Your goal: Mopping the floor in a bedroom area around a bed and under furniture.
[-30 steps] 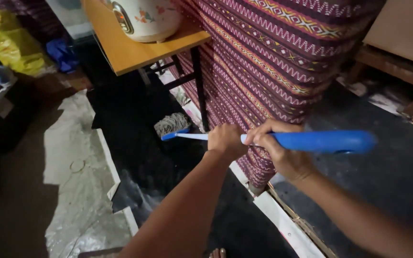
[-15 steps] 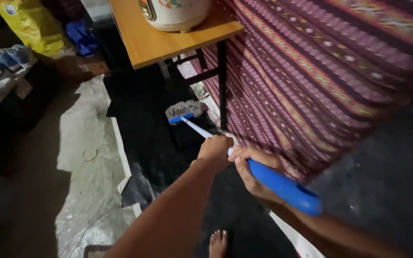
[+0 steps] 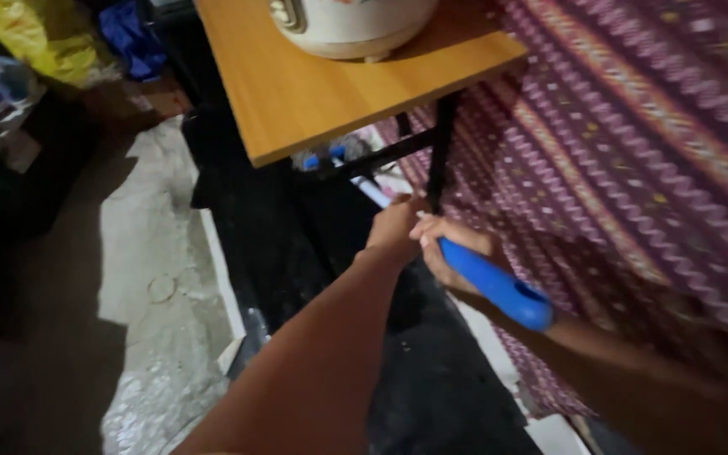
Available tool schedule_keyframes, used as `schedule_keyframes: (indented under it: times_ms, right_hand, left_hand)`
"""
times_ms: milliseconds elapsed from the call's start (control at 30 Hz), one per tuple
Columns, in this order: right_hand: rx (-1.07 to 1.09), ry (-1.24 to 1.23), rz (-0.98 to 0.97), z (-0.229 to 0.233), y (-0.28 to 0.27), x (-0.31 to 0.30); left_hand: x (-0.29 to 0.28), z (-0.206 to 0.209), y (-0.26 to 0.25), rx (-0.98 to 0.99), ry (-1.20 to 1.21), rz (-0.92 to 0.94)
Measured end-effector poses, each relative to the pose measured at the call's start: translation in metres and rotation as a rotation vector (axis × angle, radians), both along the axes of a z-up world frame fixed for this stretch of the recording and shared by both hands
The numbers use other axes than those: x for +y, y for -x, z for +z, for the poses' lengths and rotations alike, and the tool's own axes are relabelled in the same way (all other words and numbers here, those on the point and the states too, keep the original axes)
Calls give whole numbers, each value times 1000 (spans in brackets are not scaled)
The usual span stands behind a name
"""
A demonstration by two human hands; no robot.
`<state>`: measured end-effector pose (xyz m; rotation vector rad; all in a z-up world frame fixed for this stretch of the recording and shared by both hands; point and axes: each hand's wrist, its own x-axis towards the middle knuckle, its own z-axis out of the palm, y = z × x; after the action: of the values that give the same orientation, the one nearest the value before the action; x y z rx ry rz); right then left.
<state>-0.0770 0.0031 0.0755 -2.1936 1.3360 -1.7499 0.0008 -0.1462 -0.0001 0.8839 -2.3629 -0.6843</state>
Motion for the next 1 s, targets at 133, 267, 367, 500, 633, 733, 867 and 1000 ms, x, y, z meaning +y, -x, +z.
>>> schedule_keyframes:
  times_ms: [133, 267, 367, 500, 633, 733, 867, 1000]
  right_hand:
    - [-50, -117, -34, -25, -2, -27]
    - [-30, -185, 5, -27, -4, -24]
    - [32, -117, 15, -14, -6, 1]
    - [111, -199, 31, -10, 0, 45]
    - [23, -176, 27, -2, -14, 102]
    - [-181, -503, -84, 9, -25, 145]
    - [128, -238, -140, 58, -37, 207]
    - [-635, -841, 142, 55, -6, 224]
  left_hand:
    - [-21, -24, -12, 36, -129, -35]
    - [-24, -35, -16, -63, 5, -20]
    - [-4, -27, -17, -130, -107, -15]
    - [45, 2, -20, -196, -160, -35]
    - [98, 10, -27, -205, -89, -24]
    - [147, 29, -40, -126, -127, -19]
    - [204, 56, -53, -91, -51, 13]
    - [249, 80, -69, -18, 24, 20]
